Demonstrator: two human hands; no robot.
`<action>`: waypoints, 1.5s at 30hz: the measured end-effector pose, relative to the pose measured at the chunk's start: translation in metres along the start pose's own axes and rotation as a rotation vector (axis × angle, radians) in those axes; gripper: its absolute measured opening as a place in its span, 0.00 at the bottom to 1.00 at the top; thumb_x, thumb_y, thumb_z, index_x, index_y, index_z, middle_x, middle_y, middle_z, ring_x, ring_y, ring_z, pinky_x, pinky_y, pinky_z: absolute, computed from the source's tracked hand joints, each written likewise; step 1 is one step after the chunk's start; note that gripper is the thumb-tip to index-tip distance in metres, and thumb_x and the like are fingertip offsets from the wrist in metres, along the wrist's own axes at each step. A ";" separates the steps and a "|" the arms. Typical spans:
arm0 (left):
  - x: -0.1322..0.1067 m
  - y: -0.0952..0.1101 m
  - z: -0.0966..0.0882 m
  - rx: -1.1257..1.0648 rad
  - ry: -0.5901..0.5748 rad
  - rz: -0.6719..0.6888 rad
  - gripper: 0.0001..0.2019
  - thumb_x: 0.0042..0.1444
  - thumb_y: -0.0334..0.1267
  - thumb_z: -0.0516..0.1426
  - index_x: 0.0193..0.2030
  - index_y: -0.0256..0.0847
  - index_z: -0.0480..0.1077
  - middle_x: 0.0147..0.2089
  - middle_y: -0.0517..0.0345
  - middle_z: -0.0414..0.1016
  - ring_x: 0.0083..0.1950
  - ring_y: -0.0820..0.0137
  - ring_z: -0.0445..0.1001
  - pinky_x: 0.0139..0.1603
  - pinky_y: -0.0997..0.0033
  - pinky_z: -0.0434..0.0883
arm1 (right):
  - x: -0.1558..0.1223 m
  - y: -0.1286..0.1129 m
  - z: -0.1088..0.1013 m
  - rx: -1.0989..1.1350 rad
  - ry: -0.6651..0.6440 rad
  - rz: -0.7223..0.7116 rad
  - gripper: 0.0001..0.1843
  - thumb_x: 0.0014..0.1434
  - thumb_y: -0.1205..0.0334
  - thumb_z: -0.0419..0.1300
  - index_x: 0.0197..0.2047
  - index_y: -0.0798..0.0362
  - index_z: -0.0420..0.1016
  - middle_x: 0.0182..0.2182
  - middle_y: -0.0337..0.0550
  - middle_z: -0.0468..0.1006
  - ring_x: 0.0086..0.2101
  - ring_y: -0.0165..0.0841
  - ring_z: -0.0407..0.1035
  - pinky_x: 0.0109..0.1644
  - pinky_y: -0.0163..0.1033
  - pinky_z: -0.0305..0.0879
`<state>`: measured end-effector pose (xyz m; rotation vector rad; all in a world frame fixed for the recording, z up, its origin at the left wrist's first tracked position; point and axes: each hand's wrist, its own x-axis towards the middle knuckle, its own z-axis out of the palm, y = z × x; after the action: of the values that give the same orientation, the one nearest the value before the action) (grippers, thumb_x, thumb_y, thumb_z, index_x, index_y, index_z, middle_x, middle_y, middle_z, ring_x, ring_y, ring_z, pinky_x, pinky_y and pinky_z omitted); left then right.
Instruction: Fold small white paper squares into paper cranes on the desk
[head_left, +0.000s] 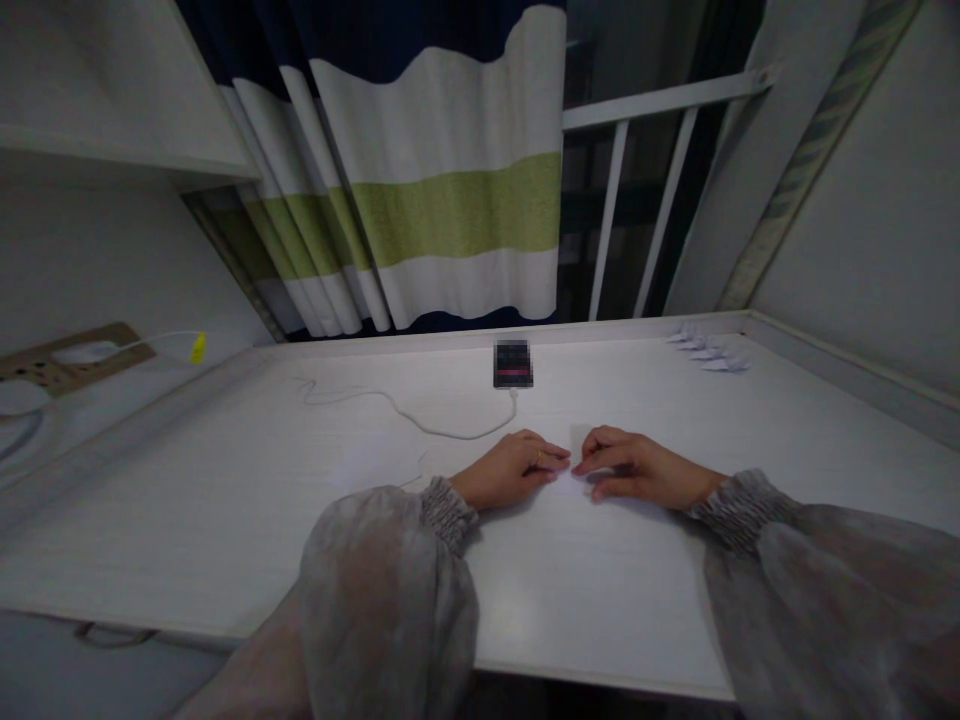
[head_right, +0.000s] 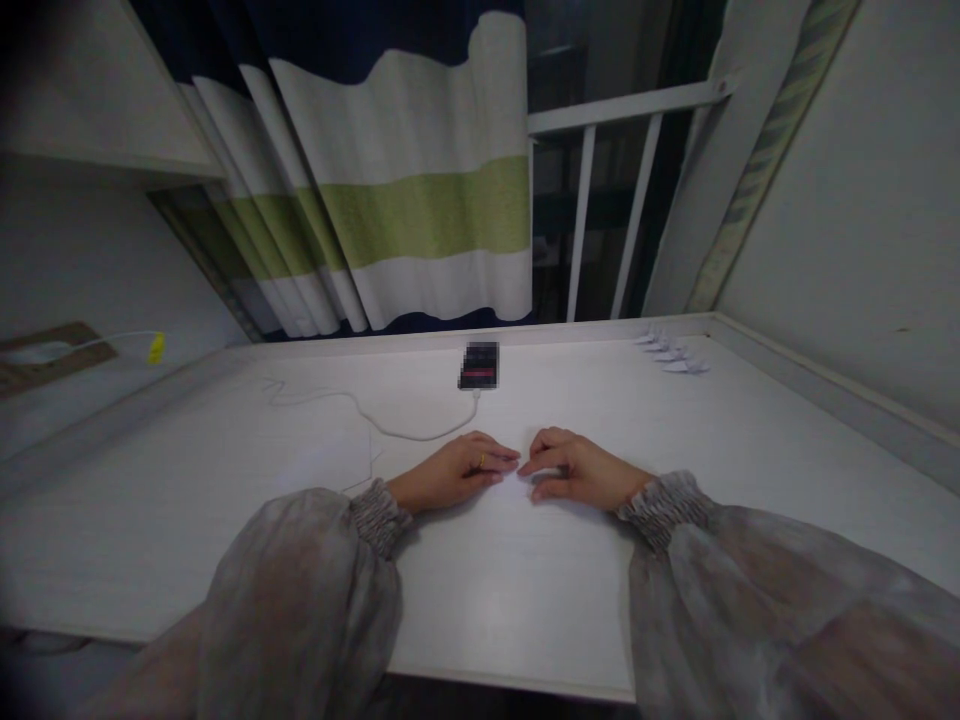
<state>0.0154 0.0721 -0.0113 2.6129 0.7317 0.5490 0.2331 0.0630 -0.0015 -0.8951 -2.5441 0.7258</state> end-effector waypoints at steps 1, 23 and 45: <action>0.000 0.000 0.000 -0.001 -0.004 0.002 0.12 0.53 0.33 0.52 0.44 0.41 0.70 0.49 0.56 0.71 0.48 0.72 0.67 0.53 0.68 0.60 | 0.000 -0.001 0.000 0.002 -0.009 -0.016 0.19 0.49 0.51 0.58 0.40 0.54 0.75 0.36 0.46 0.67 0.39 0.33 0.64 0.43 0.39 0.61; 0.000 0.004 -0.006 0.006 -0.078 0.016 0.14 0.51 0.34 0.55 0.46 0.40 0.68 0.53 0.52 0.68 0.52 0.70 0.64 0.55 0.66 0.57 | 0.006 -0.017 0.012 -0.101 0.102 -0.112 0.11 0.60 0.62 0.44 0.31 0.56 0.64 0.30 0.46 0.66 0.33 0.32 0.61 0.39 0.40 0.62; 0.003 0.004 -0.005 -0.026 -0.101 -0.009 0.15 0.52 0.30 0.53 0.47 0.40 0.68 0.53 0.52 0.67 0.53 0.70 0.64 0.56 0.66 0.56 | 0.003 -0.013 -0.001 -0.045 -0.037 -0.115 0.07 0.58 0.63 0.47 0.31 0.55 0.63 0.31 0.44 0.66 0.34 0.31 0.60 0.40 0.39 0.60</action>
<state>0.0172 0.0721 -0.0045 2.5904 0.6991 0.4184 0.2250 0.0565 0.0067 -0.7482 -2.6293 0.6584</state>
